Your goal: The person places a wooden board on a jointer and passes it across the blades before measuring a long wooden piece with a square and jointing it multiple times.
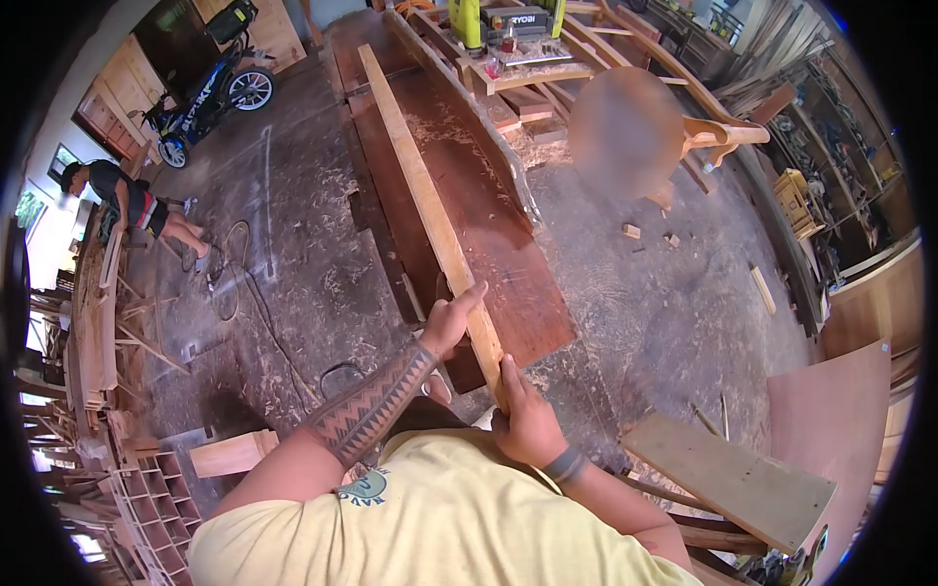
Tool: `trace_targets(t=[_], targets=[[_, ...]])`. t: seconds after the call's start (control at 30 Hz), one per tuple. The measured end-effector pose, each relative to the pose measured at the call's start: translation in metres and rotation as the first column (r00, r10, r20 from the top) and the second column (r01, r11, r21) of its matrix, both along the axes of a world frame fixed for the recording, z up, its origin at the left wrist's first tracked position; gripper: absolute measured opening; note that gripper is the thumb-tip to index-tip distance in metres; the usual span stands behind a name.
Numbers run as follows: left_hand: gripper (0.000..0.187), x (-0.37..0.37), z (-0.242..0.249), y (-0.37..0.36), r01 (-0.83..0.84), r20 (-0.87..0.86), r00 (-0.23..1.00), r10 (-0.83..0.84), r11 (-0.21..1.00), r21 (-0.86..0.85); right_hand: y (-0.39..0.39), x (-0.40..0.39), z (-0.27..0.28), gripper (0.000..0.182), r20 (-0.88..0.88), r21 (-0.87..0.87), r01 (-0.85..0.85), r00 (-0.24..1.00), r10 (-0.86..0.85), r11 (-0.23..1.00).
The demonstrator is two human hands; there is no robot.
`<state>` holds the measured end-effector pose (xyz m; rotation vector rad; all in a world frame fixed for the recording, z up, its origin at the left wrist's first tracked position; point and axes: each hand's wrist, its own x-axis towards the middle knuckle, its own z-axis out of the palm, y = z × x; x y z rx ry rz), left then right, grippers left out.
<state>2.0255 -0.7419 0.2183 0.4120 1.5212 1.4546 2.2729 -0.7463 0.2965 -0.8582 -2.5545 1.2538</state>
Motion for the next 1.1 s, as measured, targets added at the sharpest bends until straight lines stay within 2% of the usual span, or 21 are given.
trace_targets(t=[0.3, 0.4, 0.5, 0.63, 0.73, 0.87, 1.0, 1.1], targets=[[0.064, -0.024, -0.009, 0.015, 0.027, -0.115, 0.993, -0.021, 0.998, 0.054, 0.017, -0.018, -0.008, 0.091, -0.057, 0.039, -0.017, 0.998, 0.019, 0.999], [0.064, -0.036, -0.012, 0.021, 0.077, -0.033, 0.996, -0.079, 0.995, -0.061, 0.021, -0.025, -0.010, 0.090, -0.082, 0.060, -0.015, 0.996, 0.020, 0.998], [0.066, -0.038, -0.014, 0.025, 0.042, -0.064, 0.997, -0.039, 0.998, 0.042, 0.026, -0.031, -0.010, 0.089, -0.091, 0.067, -0.020, 0.996, 0.026, 0.998], [0.068, -0.044, -0.014, 0.032, -0.006, 0.054, 0.999, 0.005, 1.000, 0.006, 0.031, -0.040, -0.007, 0.088, -0.068, 0.023, -0.006, 0.998, 0.008, 1.000], [0.070, -0.051, -0.012, 0.036, -0.028, 0.066, 0.997, 0.030, 0.999, -0.038, 0.035, -0.046, -0.008, 0.088, -0.077, 0.010, -0.004, 0.997, 0.005, 1.000], [0.070, -0.059, -0.016, 0.041, -0.044, 0.064, 0.997, 0.044, 0.999, -0.001, 0.041, -0.055, -0.010, 0.087, -0.100, 0.029, -0.013, 0.995, 0.016, 0.999], [0.071, -0.069, -0.024, 0.046, -0.044, -0.076, 0.996, 0.048, 0.998, 0.052, 0.047, -0.062, -0.011, 0.088, -0.095, 0.061, -0.036, 0.995, 0.042, 0.998], [0.073, -0.073, -0.024, 0.051, -0.079, 0.025, 0.997, 0.078, 0.996, 0.052, 0.050, -0.067, -0.011, 0.089, -0.089, 0.070, -0.042, 0.995, 0.048, 0.997]])
